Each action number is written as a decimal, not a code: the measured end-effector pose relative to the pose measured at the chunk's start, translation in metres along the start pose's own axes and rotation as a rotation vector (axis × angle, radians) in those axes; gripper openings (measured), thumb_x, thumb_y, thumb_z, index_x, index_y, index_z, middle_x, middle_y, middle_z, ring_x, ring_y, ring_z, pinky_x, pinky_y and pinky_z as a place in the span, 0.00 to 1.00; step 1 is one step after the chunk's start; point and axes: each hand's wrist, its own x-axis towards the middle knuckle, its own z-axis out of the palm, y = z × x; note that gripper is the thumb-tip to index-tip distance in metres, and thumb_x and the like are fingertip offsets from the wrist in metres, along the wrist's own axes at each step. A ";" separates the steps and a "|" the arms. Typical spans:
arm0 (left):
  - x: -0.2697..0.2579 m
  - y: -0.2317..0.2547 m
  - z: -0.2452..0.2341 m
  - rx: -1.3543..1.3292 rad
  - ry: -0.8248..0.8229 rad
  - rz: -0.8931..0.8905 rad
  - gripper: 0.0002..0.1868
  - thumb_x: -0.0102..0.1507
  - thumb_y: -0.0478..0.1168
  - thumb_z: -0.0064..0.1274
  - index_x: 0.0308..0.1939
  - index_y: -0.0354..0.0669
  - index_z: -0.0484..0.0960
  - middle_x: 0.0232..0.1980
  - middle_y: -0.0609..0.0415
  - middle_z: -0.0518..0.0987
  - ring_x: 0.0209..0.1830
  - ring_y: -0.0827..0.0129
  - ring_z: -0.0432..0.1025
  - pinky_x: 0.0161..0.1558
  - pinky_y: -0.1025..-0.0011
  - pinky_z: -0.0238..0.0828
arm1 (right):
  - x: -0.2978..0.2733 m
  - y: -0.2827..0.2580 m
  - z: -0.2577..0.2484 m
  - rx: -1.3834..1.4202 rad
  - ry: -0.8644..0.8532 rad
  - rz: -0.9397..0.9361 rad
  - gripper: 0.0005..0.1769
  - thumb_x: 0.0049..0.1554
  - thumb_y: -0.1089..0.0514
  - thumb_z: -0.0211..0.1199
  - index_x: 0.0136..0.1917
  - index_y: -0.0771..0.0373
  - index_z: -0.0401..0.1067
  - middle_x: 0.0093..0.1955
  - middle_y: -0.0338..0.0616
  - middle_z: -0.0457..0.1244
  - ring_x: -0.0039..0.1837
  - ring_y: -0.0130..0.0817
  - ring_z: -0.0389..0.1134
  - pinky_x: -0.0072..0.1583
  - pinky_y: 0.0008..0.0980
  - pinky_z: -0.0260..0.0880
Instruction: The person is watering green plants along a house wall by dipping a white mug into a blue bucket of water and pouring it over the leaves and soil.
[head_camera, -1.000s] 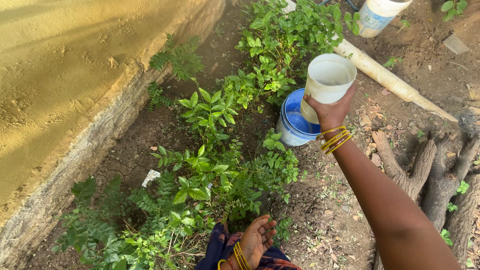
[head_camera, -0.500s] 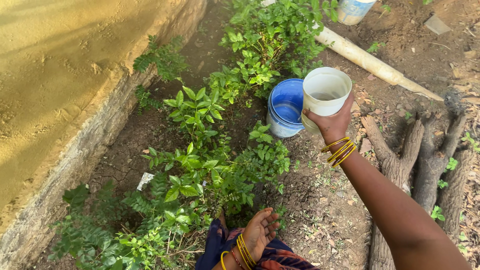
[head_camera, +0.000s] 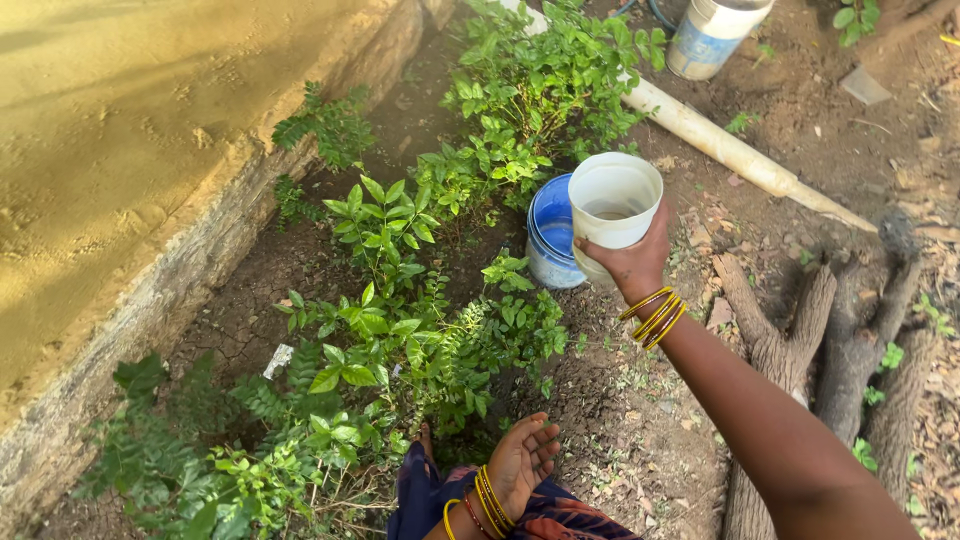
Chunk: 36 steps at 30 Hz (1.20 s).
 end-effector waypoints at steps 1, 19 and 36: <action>0.001 -0.004 0.002 0.006 0.000 0.006 0.15 0.68 0.46 0.51 0.58 0.52 0.76 0.46 0.59 0.83 0.43 0.72 0.76 0.44 0.71 0.71 | -0.002 -0.001 0.001 0.028 -0.018 0.018 0.59 0.39 0.53 0.85 0.75 0.62 0.52 0.67 0.52 0.64 0.68 0.43 0.69 0.69 0.41 0.71; -0.014 -0.035 -0.012 -0.140 0.129 0.093 0.15 0.68 0.47 0.51 0.57 0.53 0.77 0.48 0.59 0.83 0.44 0.71 0.76 0.44 0.71 0.71 | -0.025 0.012 0.040 0.160 -0.156 0.043 0.64 0.39 0.50 0.86 0.78 0.63 0.49 0.72 0.53 0.60 0.72 0.45 0.65 0.71 0.43 0.70; -0.048 -0.010 -0.034 -0.304 -0.039 0.202 0.21 0.64 0.53 0.57 0.58 0.53 0.77 0.50 0.61 0.85 0.49 0.71 0.77 0.46 0.71 0.71 | -0.132 -0.093 0.081 0.529 -0.078 0.290 0.58 0.39 0.65 0.82 0.76 0.63 0.53 0.71 0.46 0.59 0.71 0.40 0.64 0.72 0.41 0.69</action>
